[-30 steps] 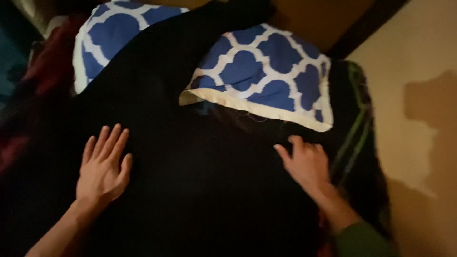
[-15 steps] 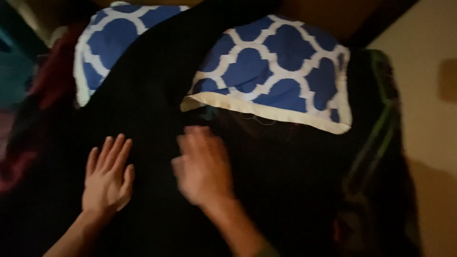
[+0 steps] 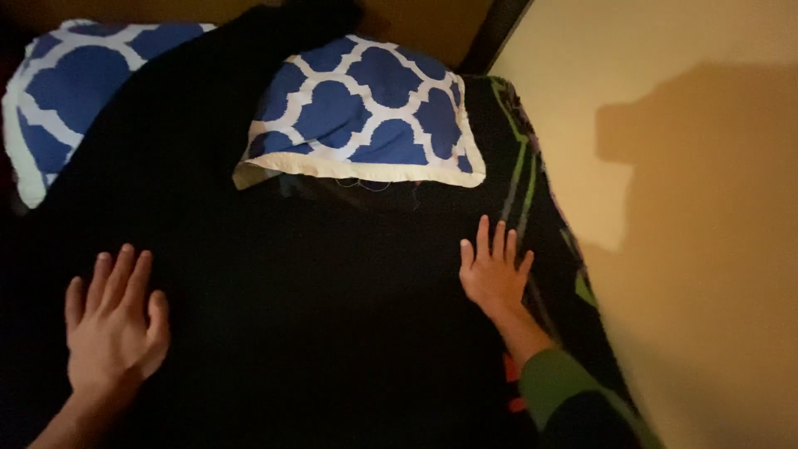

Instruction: Taking a garment from a shelf, folding it on a bed, and putting it back.

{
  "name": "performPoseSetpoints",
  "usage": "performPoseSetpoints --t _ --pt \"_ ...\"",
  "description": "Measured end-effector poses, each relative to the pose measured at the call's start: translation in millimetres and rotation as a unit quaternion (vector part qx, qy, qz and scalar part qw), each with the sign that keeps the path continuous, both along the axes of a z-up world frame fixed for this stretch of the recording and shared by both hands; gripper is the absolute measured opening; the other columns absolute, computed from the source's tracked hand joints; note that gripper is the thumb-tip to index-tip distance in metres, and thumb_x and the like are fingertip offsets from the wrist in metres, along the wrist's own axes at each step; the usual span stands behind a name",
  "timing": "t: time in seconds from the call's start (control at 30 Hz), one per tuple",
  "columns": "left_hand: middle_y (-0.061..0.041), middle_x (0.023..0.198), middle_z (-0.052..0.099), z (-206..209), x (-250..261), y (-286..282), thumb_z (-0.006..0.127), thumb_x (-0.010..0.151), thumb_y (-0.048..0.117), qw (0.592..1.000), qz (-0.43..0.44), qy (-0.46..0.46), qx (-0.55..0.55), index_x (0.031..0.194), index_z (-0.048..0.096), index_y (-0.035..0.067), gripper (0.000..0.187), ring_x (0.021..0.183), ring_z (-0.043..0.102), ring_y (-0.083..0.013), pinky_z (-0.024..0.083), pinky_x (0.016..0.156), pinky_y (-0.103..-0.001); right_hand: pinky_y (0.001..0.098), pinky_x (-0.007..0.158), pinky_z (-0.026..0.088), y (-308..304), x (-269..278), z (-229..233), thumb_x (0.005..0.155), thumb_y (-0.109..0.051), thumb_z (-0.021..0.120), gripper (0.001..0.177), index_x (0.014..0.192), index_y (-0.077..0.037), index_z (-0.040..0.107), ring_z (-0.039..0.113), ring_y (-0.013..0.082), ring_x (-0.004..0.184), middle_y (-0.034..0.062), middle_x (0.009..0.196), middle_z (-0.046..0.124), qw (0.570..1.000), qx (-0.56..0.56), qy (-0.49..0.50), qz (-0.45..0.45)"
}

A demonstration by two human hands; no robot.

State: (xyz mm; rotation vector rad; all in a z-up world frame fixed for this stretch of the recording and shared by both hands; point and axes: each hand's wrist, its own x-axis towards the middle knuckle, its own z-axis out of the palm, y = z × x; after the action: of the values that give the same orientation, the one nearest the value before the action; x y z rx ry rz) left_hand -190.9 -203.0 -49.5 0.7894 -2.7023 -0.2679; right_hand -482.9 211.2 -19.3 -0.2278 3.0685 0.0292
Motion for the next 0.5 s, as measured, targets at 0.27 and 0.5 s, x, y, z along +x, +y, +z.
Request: performPoseSetpoints --t 0.27,0.5 --pt "-0.024 0.166 0.053 -10.6 11.0 -3.1 0.044 0.106 0.027 0.995 -0.048 0.058 -0.062 0.159 0.058 -0.001 0.062 0.159 0.038 -0.0382 0.020 0.129 -0.055 0.0707 0.114 0.023 14.8 -4.7 -15.2 0.105 -0.047 0.030 0.067 0.160 -0.008 0.034 0.026 0.0351 0.154 0.0132 0.168 0.030 0.973 0.069 0.134 0.177" --pt "-0.027 0.164 0.058 -6.8 11.1 -1.4 0.051 0.106 0.020 0.991 -0.062 0.069 -0.092 0.158 0.063 -0.004 0.058 0.159 0.043 -0.0415 0.025 0.128 -0.058 0.0626 0.116 0.022 -74.0 146.6 51.4 0.098 -0.039 0.058 0.071 0.157 -0.007 0.034 0.029 0.0341 0.151 0.0175 0.166 0.029 0.905 -0.065 -0.159 0.388"
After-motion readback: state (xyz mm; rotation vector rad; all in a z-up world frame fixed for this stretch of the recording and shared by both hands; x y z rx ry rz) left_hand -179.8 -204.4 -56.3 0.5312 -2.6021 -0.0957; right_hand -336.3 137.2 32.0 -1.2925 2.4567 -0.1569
